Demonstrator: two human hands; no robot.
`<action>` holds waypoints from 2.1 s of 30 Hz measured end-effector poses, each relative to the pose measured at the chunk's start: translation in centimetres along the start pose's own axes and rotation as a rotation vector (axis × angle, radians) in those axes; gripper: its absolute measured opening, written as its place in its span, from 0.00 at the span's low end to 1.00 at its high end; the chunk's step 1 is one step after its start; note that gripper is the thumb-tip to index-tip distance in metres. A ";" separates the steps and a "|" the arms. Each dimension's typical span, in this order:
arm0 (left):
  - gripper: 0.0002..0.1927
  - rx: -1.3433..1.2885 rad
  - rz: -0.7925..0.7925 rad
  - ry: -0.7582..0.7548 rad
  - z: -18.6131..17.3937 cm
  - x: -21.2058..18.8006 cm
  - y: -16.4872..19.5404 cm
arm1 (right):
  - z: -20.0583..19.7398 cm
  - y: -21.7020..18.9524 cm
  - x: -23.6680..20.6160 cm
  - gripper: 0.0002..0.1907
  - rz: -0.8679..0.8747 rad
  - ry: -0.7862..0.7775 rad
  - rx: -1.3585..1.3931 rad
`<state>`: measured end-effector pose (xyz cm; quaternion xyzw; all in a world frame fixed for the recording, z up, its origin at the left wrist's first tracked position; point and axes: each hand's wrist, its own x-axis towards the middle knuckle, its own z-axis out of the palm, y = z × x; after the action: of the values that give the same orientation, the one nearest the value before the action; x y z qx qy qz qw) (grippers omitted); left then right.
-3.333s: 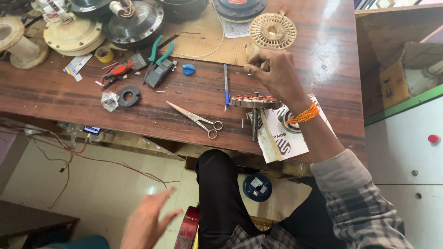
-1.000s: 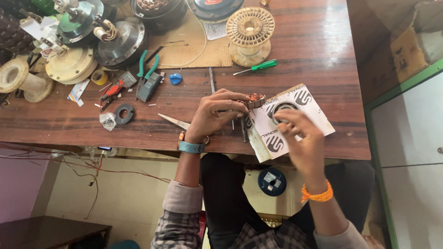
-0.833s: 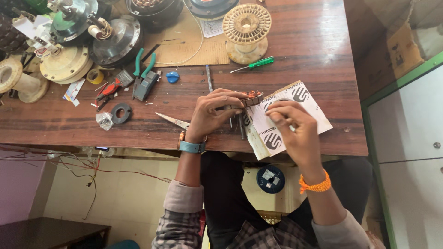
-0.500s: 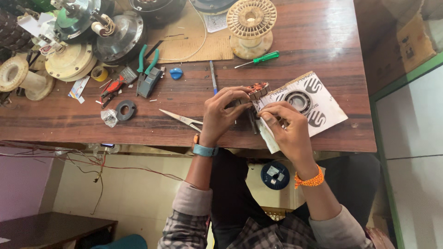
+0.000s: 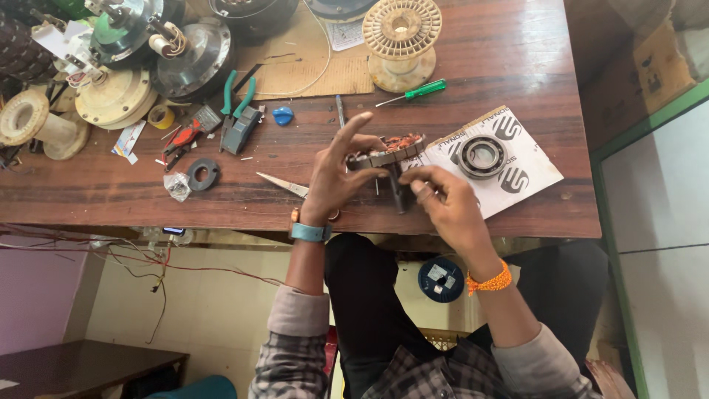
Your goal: The person sits at a workbench and winds copper wire by hand around the slots of a motor armature stator, threading and pressing the wire into place around the windings. They rotate the stator as they work and use a screwdriver to help tuck the wire, with a bearing and other motor parts on the bench.
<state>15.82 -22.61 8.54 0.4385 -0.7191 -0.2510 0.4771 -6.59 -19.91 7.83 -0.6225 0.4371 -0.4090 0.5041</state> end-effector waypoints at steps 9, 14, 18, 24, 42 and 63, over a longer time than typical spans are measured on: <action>0.37 0.223 0.044 0.089 -0.7 -0.6 0.3 | 0.8 0.6 -0.8 0.10 0.063 0.024 0.067; 0.30 0.347 0.060 0.172 1.3 -0.9 1.5 | 0.5 -0.2 -1.1 0.07 -0.089 0.243 -0.032; 0.23 0.437 0.097 0.266 2.9 -1.1 2.8 | 0.7 -0.4 -1.5 0.05 -0.331 0.385 -0.084; 0.26 0.211 0.086 0.206 1.9 -1.9 2.9 | 0.0 -0.3 -1.2 0.08 -0.092 0.286 0.156; 0.19 -0.510 -0.377 0.582 9.1 -6.6 2.1 | 1.0 1.4 0.3 0.14 0.003 0.129 0.061; 0.11 0.152 -0.085 0.441 9.7 -6.1 3.8 | -0.7 -1.4 -2.7 0.11 -0.106 0.042 -0.006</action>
<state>6.54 -16.03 4.59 0.5472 -0.5952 -0.1140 0.5774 -7.82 -17.40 9.17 -0.6377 0.4153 -0.4466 0.4706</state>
